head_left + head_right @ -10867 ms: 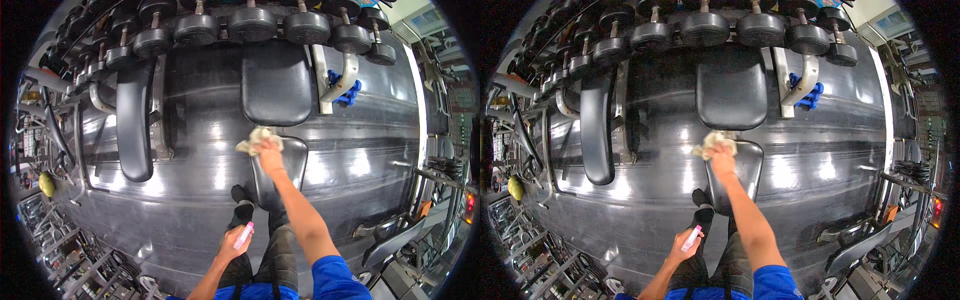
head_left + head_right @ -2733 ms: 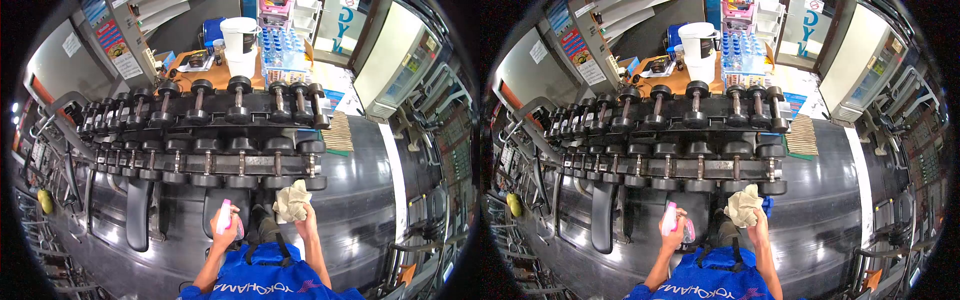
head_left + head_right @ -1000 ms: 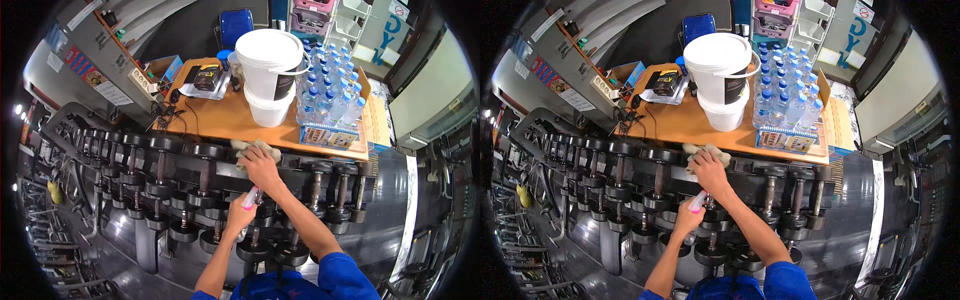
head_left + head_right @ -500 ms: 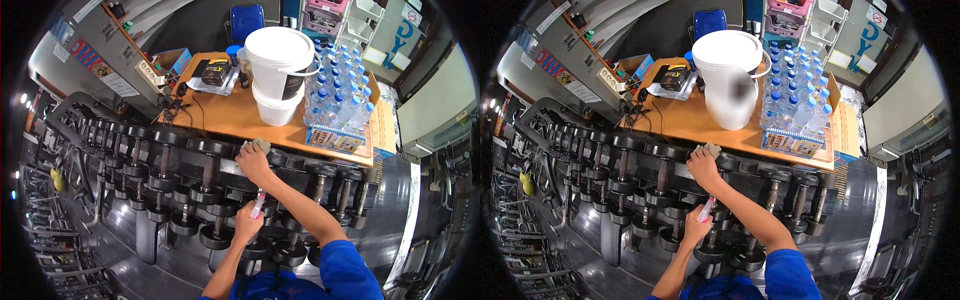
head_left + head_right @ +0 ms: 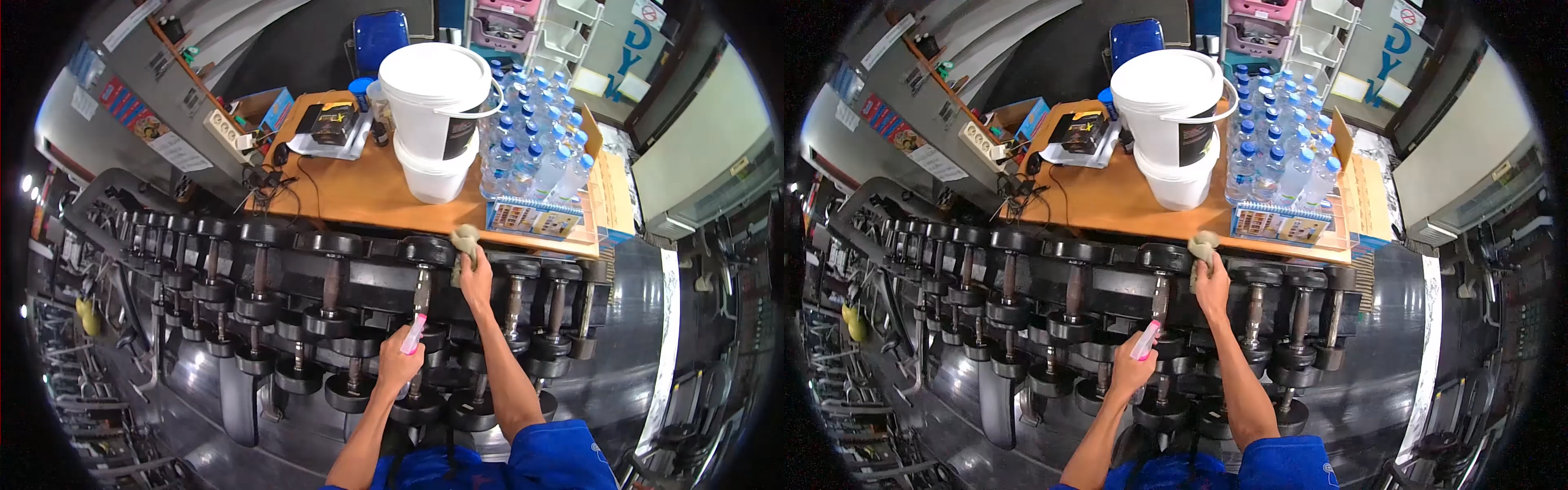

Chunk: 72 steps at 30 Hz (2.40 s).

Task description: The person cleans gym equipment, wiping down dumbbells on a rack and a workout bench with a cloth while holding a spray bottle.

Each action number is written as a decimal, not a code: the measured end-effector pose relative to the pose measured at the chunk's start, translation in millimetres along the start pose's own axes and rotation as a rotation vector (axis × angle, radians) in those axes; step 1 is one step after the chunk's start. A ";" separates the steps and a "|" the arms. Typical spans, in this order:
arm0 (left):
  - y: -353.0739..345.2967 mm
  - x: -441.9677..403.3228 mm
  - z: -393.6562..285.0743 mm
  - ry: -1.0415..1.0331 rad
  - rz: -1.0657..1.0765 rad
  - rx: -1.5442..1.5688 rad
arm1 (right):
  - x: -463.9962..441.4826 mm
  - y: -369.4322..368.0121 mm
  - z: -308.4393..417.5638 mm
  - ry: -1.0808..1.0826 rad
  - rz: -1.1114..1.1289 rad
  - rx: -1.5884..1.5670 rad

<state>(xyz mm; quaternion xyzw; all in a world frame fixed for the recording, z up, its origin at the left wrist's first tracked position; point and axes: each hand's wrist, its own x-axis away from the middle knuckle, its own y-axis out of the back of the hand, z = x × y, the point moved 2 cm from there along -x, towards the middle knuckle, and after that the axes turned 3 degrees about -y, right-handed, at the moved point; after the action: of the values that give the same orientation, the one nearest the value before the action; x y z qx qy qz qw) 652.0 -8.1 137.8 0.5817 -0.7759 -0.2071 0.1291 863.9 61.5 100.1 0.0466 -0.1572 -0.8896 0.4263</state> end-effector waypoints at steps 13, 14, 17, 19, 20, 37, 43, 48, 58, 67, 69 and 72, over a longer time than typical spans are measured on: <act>6.6 3.6 5.4 -0.116 0.093 -0.033 | 8.6 -99.1 82.3 0.974 0.376 0.975; 8.4 5.1 3.4 -0.117 0.090 -0.020 | 8.8 -115.2 80.4 0.952 0.427 1.093; 8.2 7.0 9.8 -0.119 0.096 0.053 | -1.3 -150.4 69.5 0.841 0.507 1.275; 7.0 6.6 13.1 -0.131 0.089 0.050 | -16.8 -151.0 72.7 0.680 0.484 1.209; 7.1 6.1 13.9 -0.135 0.083 0.049 | -26.6 -139.4 85.3 0.567 0.449 1.110; 5.8 3.5 12.5 -0.117 0.080 0.018 | -123.2 -4.9 82.8 -0.317 0.889 0.107; 10.3 3.4 2.7 -0.051 0.102 -0.012 | -132.7 -93.2 18.4 0.116 0.897 0.841; 13.2 2.0 -1.5 -0.071 0.098 -0.035 | -121.8 -86.0 66.0 -0.008 1.097 0.790; 13.3 6.0 1.2 -0.039 0.130 -0.018 | -127.4 -79.4 45.1 0.048 0.967 0.599; 11.5 6.1 6.3 -0.113 0.089 -0.002 | -31.7 -14.6 116.8 0.118 0.618 -0.028; 12.4 6.1 9.7 -0.145 0.099 0.017 | 5.5 6.8 92.7 0.053 0.225 -0.212; 12.9 6.6 12.3 -0.200 0.127 -0.004 | 44.8 3.5 11.2 -0.067 -0.413 -0.313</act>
<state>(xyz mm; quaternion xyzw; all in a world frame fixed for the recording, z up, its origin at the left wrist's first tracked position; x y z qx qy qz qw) 633.7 -9.2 132.8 0.5075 -0.8199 -0.2568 0.0651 835.8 27.5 114.1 -0.0183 -0.0190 -0.9723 0.2323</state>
